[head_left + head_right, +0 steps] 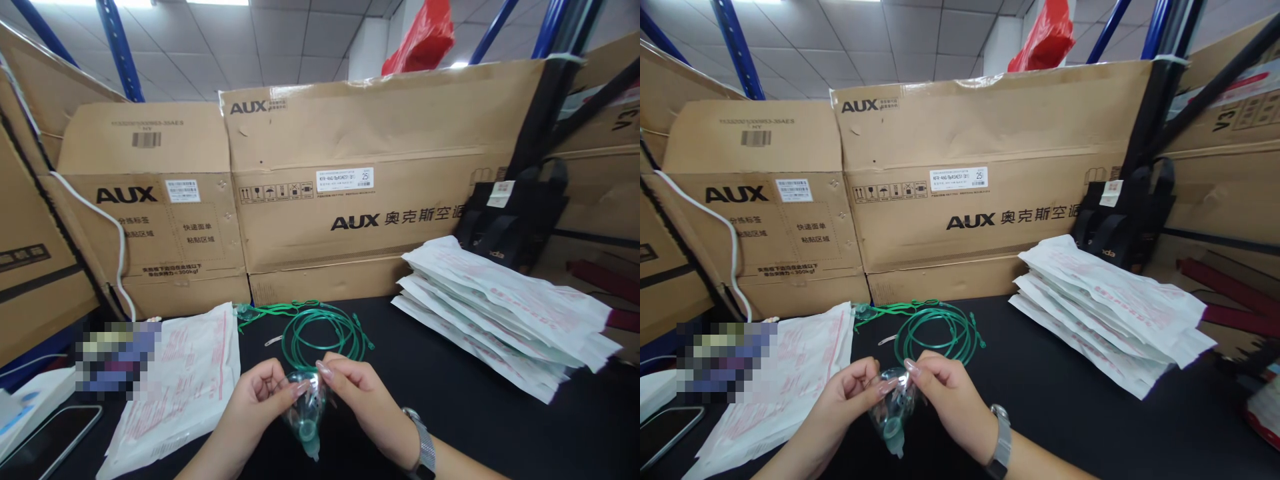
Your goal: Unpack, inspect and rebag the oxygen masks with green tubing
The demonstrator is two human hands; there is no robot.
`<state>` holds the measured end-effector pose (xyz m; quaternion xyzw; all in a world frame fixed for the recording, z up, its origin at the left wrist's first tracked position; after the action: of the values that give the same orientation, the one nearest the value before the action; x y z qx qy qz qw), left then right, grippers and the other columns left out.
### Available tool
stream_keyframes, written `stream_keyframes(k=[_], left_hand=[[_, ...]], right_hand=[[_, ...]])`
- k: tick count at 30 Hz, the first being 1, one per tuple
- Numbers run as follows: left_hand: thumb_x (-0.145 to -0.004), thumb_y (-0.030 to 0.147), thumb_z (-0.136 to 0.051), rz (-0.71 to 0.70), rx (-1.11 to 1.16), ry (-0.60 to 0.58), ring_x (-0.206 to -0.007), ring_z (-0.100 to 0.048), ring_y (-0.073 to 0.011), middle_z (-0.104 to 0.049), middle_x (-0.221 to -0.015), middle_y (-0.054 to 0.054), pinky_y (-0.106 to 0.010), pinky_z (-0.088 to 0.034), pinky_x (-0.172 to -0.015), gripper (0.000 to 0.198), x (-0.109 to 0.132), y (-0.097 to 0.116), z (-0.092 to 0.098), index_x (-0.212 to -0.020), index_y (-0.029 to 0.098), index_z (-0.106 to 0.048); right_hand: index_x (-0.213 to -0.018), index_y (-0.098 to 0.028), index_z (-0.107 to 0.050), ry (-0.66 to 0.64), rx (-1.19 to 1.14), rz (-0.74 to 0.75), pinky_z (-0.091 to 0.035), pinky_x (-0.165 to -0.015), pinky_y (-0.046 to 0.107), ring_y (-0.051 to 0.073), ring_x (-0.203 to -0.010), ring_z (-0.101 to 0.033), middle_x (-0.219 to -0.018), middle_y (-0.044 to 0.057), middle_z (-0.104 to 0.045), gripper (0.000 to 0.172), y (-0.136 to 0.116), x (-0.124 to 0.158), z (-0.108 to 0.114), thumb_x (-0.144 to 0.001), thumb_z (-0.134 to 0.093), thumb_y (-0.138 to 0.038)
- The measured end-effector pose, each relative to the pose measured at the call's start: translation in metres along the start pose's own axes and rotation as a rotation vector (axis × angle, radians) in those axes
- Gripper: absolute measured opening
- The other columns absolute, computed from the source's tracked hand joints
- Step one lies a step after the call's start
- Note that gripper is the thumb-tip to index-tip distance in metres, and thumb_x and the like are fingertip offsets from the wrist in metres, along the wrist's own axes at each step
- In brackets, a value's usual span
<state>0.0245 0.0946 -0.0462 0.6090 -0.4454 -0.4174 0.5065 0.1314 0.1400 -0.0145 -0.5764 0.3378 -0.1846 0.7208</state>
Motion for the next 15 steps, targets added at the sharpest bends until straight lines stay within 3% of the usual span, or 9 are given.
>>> stream_keyframes(k=[4, 10, 15], left_hand=[[-0.061, 0.036, -0.070, -0.005, -0.059, 0.001, -0.045, -0.037, -0.0062, -0.044, -0.045, 0.007, -0.018, -0.026, -0.046, 0.038, -0.0013, -0.0012, 0.0022, -0.052, 0.018, -0.038], [-0.063, 0.035, -0.068, 0.020, -0.122, -0.096, -0.046, -0.037, -0.0061, -0.046, -0.046, 0.007, -0.019, -0.028, -0.047, 0.037, -0.0050, -0.0044, -0.0003, -0.054, 0.018, -0.036], [-0.062, 0.035, -0.068, 0.021, -0.123, -0.070, -0.047, -0.038, -0.0068, -0.043, -0.047, 0.007, -0.019, -0.028, -0.048, 0.038, -0.0059, -0.0019, 0.0023, -0.053, 0.018, -0.035]], right_hand=[[-0.051, -0.018, -0.044, 0.004, 0.055, 0.031, -0.031, -0.056, 0.025, 0.011, -0.057, -0.035, -0.058, -0.002, -0.036, 0.043, -0.0042, 0.0014, 0.0004, -0.081, -0.045, -0.048], [-0.054, -0.018, -0.047, 0.005, 0.112, 0.043, -0.031, -0.057, 0.026, 0.011, -0.058, -0.037, -0.060, -0.002, -0.039, 0.038, -0.0082, 0.0041, -0.0011, -0.081, -0.046, -0.045], [-0.053, -0.018, -0.044, -0.001, 0.137, 0.044, -0.031, -0.058, 0.026, 0.011, -0.059, -0.036, -0.060, -0.002, -0.037, 0.039, -0.0089, 0.0054, -0.0022, -0.082, -0.043, -0.045]])
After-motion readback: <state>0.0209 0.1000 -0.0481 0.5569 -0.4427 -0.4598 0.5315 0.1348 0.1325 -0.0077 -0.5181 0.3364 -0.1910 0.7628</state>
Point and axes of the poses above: each hand's wrist, its own x-axis away from the middle knuckle, its own z-axis out of the back of the hand, y = z × x, the point moved 9 cm from there along -x, towards the middle knuckle
